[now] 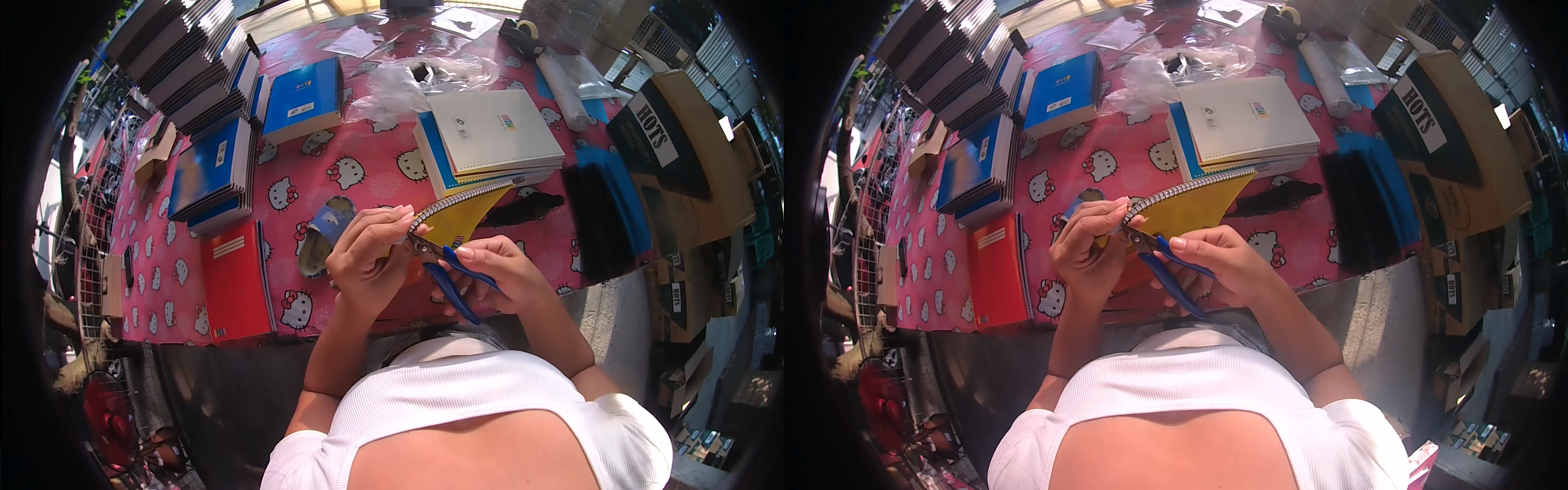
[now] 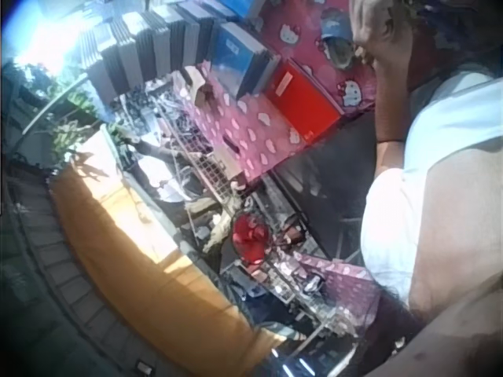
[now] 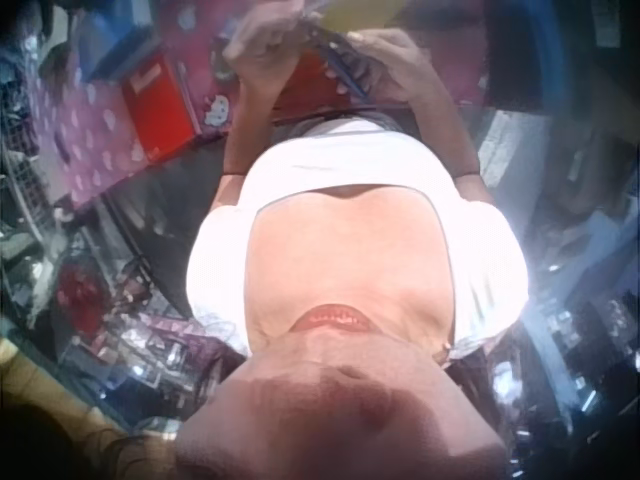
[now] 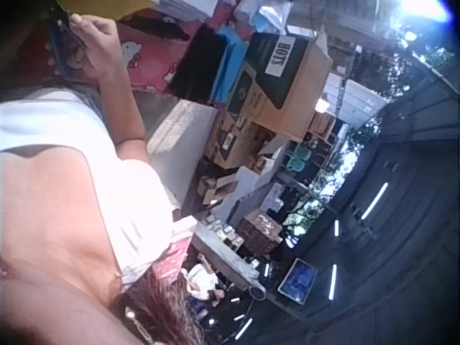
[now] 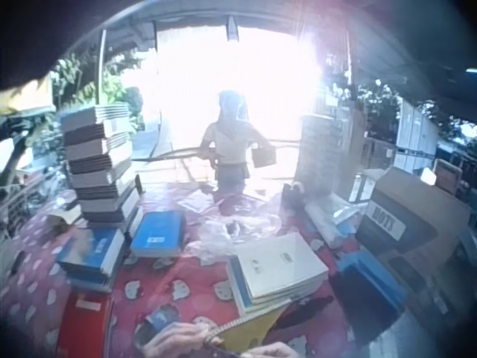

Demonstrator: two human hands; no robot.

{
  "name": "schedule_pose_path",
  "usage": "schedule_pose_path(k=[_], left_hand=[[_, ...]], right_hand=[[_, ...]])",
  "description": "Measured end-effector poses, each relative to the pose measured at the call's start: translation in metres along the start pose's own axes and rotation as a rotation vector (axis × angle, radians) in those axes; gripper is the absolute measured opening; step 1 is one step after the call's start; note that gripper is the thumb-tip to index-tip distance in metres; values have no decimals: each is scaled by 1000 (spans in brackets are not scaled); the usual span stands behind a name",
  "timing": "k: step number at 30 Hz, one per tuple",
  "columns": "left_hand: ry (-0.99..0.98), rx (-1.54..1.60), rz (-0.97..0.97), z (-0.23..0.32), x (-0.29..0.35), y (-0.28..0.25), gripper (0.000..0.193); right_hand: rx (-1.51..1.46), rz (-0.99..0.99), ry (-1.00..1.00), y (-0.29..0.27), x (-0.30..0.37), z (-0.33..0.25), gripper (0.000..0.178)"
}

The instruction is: The person attaches spiral coils to notebooks. The person slides a notebook onto a tray, aligns the holes, inserts a spiral coil, and clips the ends of the coil with pliers.

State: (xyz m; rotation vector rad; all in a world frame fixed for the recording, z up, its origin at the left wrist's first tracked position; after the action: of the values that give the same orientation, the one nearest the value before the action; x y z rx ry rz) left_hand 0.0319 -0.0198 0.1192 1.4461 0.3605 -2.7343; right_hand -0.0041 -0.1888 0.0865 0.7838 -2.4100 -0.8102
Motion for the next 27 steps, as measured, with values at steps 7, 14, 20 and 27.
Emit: schedule_pose_path(k=[7, 14, 20, 27], left_hand=[[-239, 68, 778, -18, 27, -178, 22], [-710, -61, 1365, -87, 194, -383, 19], [-837, -1065, 950, -120, 246, -397, 17], [-742, -690, 1013, -147, 282, -408, 39]], right_hand=[[1026, 732, -435, -103, 44, 47, 37], [1692, 799, -338, -147, 37, 75, 20], [1588, 826, -501, -139, 2, 45, 9], [1770, 823, -678, -124, -37, -32, 17]])
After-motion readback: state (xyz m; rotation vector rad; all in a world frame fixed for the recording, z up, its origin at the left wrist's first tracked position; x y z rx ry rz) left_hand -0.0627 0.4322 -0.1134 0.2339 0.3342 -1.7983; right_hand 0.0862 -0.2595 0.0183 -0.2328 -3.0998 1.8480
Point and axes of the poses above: each hand's wrist, its own x-axis away from the middle knuckle, its own y-axis out of the palm, z = x × y, the point moved 5 cm from there along -x, towards the middle knuckle
